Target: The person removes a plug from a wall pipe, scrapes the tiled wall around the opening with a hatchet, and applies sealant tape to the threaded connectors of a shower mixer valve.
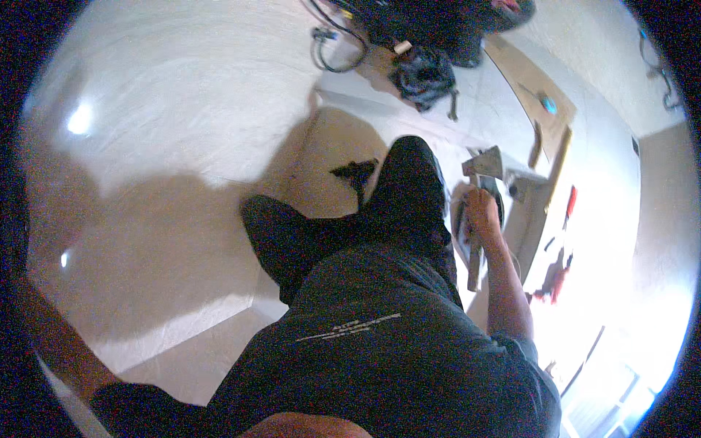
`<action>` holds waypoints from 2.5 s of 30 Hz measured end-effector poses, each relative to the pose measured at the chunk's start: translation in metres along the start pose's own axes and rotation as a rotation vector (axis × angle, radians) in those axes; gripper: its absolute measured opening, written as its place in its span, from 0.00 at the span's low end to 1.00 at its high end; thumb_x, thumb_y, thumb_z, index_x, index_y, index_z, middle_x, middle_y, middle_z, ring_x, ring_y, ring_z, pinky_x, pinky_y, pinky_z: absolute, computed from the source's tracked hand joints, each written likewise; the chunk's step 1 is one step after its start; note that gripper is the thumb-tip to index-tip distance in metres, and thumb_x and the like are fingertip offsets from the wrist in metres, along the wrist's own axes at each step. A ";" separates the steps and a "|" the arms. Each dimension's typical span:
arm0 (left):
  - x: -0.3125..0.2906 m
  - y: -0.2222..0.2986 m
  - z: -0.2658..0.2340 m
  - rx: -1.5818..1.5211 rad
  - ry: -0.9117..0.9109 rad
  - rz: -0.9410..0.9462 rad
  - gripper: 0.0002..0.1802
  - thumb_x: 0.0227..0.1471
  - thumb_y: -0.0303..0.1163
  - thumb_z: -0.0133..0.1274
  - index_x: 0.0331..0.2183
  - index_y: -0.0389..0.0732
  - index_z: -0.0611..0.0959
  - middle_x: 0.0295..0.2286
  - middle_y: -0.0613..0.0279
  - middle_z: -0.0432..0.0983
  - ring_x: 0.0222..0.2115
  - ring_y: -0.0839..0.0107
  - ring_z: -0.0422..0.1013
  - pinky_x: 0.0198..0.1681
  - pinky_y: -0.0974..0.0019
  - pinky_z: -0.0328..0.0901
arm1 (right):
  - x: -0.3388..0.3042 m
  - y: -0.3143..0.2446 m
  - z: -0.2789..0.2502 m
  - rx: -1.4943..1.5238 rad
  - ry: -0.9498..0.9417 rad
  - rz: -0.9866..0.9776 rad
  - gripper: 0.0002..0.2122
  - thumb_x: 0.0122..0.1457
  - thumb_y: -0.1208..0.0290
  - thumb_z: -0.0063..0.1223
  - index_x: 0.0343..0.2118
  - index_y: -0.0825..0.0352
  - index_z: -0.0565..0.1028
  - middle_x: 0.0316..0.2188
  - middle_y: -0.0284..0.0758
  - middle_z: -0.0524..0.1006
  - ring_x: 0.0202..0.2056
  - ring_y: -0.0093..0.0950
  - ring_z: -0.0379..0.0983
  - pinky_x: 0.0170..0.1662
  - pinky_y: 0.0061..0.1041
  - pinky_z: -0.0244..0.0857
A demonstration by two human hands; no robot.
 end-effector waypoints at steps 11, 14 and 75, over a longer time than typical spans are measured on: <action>-0.121 0.054 0.150 -0.469 -0.517 0.014 0.17 0.58 0.37 0.52 0.44 0.36 0.84 0.41 0.43 0.81 0.43 0.50 0.78 0.47 0.49 0.71 | 0.008 0.058 0.069 -0.143 -0.267 0.309 0.18 0.64 0.56 0.51 0.32 0.71 0.77 0.19 0.46 0.75 0.19 0.37 0.77 0.26 0.39 0.70; -0.152 0.062 0.181 -0.534 -0.653 -0.003 0.18 0.58 0.37 0.52 0.44 0.36 0.84 0.41 0.43 0.81 0.43 0.49 0.78 0.47 0.49 0.71 | 0.044 0.105 0.105 -0.125 -0.243 0.166 0.17 0.63 0.57 0.52 0.36 0.70 0.78 0.27 0.48 0.80 0.35 0.42 0.80 0.38 0.41 0.71; -0.217 0.227 0.453 -2.651 -0.440 -1.257 0.16 0.57 0.26 0.60 0.46 0.33 0.78 0.40 0.53 0.80 0.47 0.56 0.76 0.54 0.55 0.73 | 0.021 -0.294 0.217 -0.119 -0.676 -0.401 0.22 0.59 0.66 0.63 0.52 0.72 0.72 0.30 0.33 0.78 0.24 0.18 0.72 0.24 0.19 0.69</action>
Point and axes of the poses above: each hand's wrist, its own x-axis towards the middle knuckle, its own z-axis out of the palm, y = z × x, the point moved 9 cm from there along x, towards the middle knuckle
